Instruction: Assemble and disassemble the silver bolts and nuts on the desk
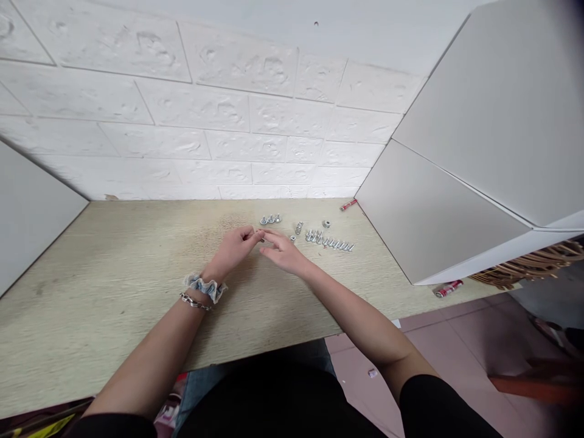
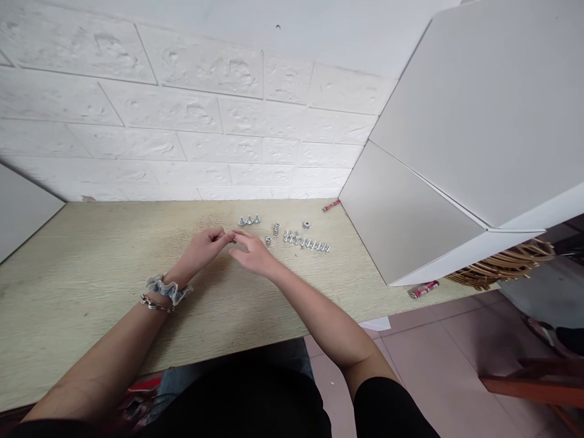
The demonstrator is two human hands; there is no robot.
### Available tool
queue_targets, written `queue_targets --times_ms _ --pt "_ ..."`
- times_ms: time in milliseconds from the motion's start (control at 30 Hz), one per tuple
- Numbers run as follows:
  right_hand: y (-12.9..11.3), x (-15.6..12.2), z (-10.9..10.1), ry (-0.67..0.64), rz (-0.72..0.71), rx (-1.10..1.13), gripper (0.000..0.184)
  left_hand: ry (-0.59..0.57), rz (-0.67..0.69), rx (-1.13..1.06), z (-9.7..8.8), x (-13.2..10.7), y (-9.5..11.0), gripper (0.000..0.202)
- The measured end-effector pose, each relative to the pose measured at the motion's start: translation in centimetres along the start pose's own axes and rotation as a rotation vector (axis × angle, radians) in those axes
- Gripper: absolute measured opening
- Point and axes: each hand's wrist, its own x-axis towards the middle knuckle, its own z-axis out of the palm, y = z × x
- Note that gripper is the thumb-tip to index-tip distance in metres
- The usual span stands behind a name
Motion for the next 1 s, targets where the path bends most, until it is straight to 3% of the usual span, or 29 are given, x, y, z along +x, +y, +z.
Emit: queue_targets --times_ms 100,300,533,667,733,867,1000 --pt "0.0 0.1 -0.6 0.096 -0.01 0.042 0.024 -0.012 -0.031 -0.01 0.0 -0.1 0.2 0.041" --pt "0.6 0.4 -1.0 0.24 0.014 0.132 0.026 -0.042 -0.045 -0.009 0.5 -0.1 0.2 0.042" --pt "0.7 0.0 0.2 0.07 0.05 -0.143 0.042 -0.021 -0.012 0.026 0.5 0.0 -0.2 0.041" --pt "-0.3 -0.3 -0.4 0.126 0.035 -0.06 0.02 0.069 -0.04 0.051 0.3 0.2 -0.5 0.04" --pt "-0.4 -0.3 -0.6 0.165 0.043 0.013 0.03 0.109 -0.069 0.036 0.2 0.3 -0.6 0.041" --pt "0.1 0.0 -0.5 0.223 0.036 -0.01 0.021 0.033 -0.072 -0.105 0.1 0.2 -0.4 0.042" --pt "0.6 -0.1 0.1 0.111 0.009 -0.178 0.052 -0.092 -0.015 -0.206 0.2 -0.1 0.2 0.041"
